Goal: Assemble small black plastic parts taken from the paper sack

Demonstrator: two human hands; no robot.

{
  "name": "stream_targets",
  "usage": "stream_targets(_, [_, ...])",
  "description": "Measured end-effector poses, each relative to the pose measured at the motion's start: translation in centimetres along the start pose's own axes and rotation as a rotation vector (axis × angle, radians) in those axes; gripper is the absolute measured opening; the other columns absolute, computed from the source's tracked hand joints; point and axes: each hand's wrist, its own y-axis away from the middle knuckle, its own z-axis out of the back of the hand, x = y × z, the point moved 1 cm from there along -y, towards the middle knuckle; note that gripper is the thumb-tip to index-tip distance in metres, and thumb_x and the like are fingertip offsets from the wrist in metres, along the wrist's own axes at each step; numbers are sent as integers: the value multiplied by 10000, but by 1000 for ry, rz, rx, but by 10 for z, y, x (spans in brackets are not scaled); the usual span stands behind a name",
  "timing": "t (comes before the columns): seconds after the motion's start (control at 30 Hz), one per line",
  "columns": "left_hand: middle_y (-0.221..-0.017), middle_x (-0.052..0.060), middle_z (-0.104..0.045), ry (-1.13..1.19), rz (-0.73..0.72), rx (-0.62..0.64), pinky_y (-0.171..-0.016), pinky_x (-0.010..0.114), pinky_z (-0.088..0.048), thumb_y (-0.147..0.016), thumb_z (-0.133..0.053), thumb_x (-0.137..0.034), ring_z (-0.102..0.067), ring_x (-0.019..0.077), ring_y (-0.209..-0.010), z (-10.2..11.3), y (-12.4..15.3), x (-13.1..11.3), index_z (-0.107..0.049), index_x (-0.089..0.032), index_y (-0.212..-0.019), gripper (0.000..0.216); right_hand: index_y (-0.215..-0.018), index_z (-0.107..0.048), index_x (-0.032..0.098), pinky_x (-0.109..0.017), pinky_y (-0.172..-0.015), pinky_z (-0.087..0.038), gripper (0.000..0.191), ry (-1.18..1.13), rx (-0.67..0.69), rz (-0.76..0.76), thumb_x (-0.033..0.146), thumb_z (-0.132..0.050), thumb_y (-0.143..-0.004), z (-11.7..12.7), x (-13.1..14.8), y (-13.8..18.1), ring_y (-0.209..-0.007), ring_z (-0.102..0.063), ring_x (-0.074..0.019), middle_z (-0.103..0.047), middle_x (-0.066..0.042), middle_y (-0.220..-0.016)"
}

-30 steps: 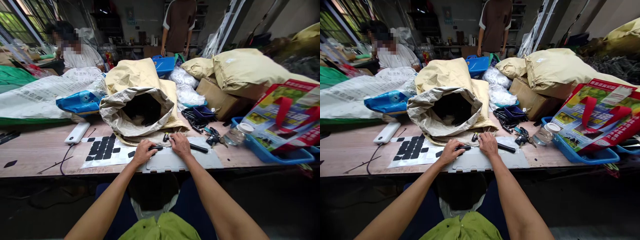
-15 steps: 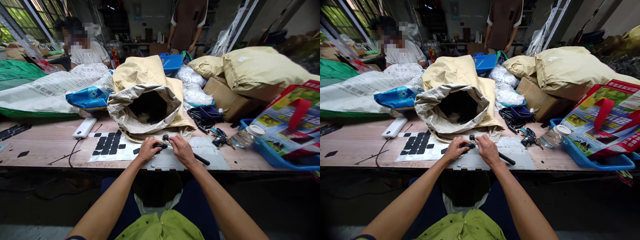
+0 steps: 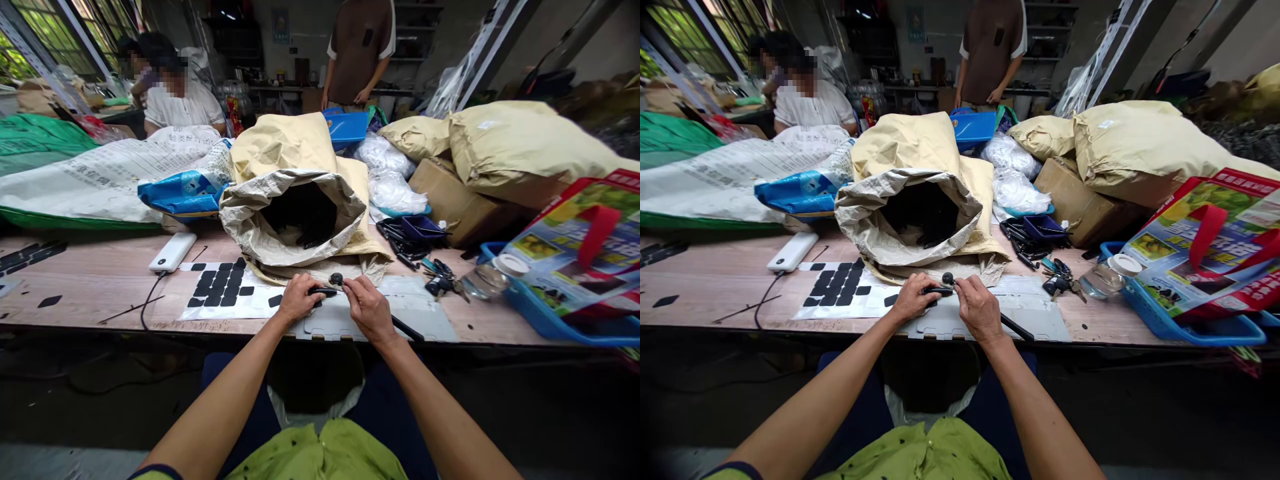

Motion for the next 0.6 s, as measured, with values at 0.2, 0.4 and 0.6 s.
stream_targets(0.2, [-976, 17, -689, -5, 6, -1, -902, 354, -412, -826, -755, -304, -534, 226, -969, 0, 0, 0, -771, -276, -993, 170, -1126, -691, 262, -257, -799, -481, 276, -24, 35, -50, 357, -449, -1034, 2, -10, -2, -907, -647, -162, -664, -34, -983])
stream_targets(0.4, [-976, 14, -686, -19, -13, -7, -883, 346, -422, -807, -770, -303, -537, 224, -963, 1, 0, 0, -750, -259, -990, 189, -1087, -705, 252, -277, -776, -441, 239, 94, 23, -107, 337, -501, -997, 7, -40, -28, -901, -605, -175, -648, -41, -991])
stream_targets(0.6, [-953, 13, -673, -16, -17, -9, -850, 336, -427, -798, -762, -277, -539, 218, -937, 2, 1, -2, -736, -252, -982, 187, -1032, -714, 216, -329, -851, -385, 192, 254, 124, -26, 283, -549, -960, -11, -68, -30, -931, -522, -224, -626, -70, -947])
